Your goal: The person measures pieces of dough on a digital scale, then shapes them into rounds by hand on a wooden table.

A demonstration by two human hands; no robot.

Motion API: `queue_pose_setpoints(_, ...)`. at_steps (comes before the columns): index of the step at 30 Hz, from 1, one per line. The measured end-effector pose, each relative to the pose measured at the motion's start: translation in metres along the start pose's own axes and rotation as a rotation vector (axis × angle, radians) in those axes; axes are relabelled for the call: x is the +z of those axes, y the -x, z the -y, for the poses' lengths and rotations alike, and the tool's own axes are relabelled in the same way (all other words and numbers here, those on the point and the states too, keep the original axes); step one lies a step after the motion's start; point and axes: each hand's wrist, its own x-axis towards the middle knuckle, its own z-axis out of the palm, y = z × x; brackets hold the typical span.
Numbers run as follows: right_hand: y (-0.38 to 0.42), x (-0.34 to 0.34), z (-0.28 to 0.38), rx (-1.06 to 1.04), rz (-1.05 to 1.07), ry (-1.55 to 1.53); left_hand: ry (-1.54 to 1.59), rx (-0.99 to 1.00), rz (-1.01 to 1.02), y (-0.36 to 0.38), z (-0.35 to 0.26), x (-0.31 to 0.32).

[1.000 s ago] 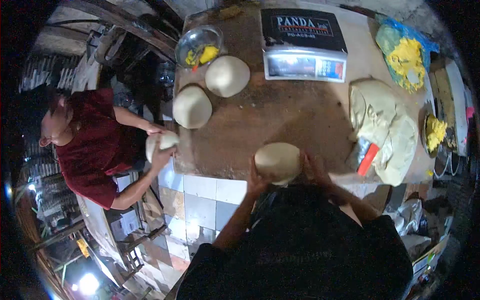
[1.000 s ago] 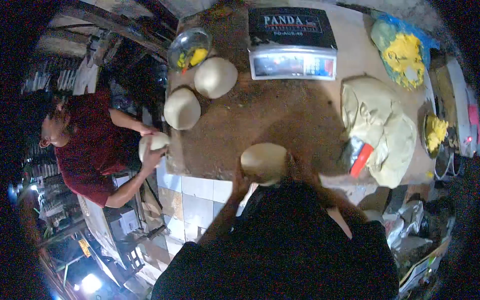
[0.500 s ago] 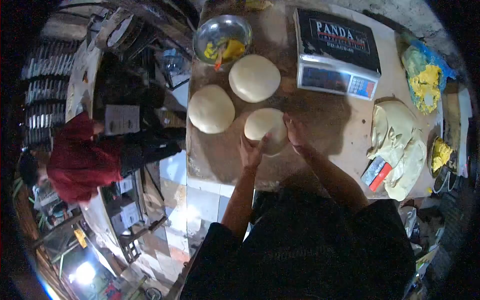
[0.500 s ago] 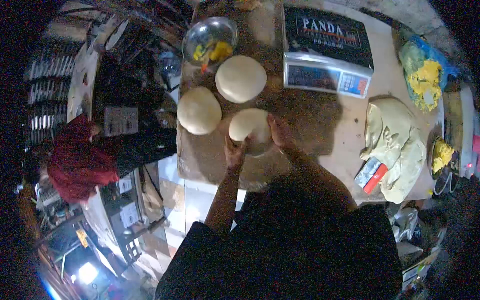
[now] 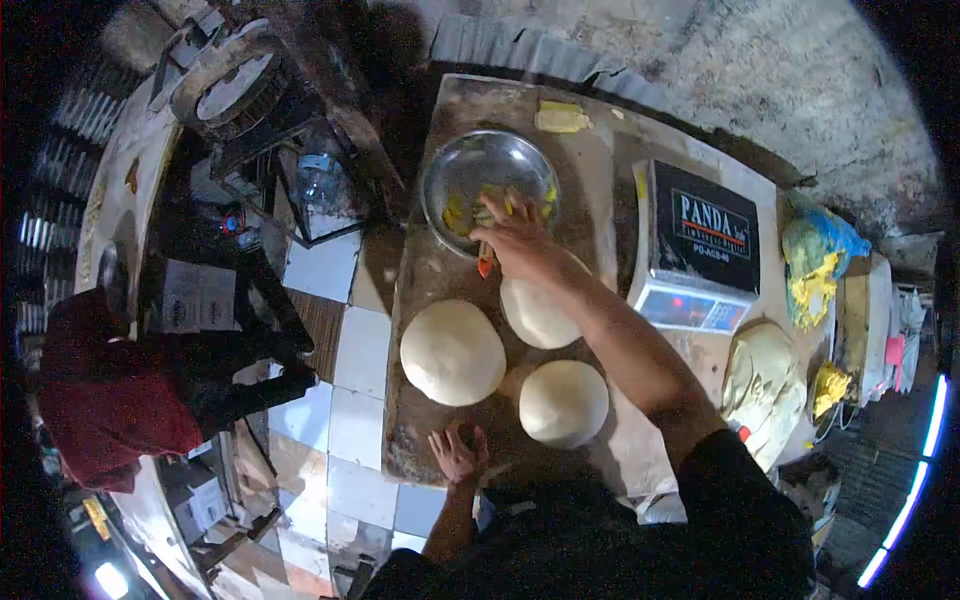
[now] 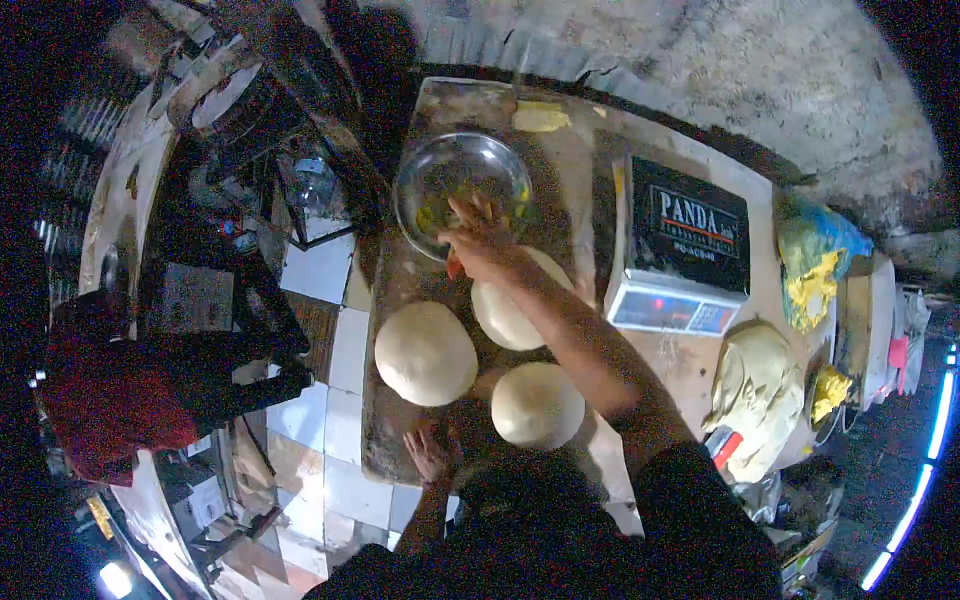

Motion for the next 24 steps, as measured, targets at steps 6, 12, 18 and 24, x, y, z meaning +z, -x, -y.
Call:
queue_pose_setpoints(6, -0.056, 0.005, -0.040, -0.274, 0.310, 0.155, 0.036, -0.076, 0.013, -0.015, -0.002, -0.008)
queue_pose_setpoints(12, -0.030, 0.007, -0.052, -0.038, -0.197, -0.522, 0.014, -0.035, 0.009, -0.013, 0.004, -0.002)
queue_pose_setpoints(18, 0.041, -0.050, -0.091, 0.110, -1.058, -1.296, -0.021, 0.017, 0.067, 0.000, 0.007, 0.003)
queue_pose_setpoints(24, 0.203, -0.138, -0.185, 0.569, -1.538, -1.012, -0.054, 0.065, 0.076, 0.012, 0.013, 0.016)
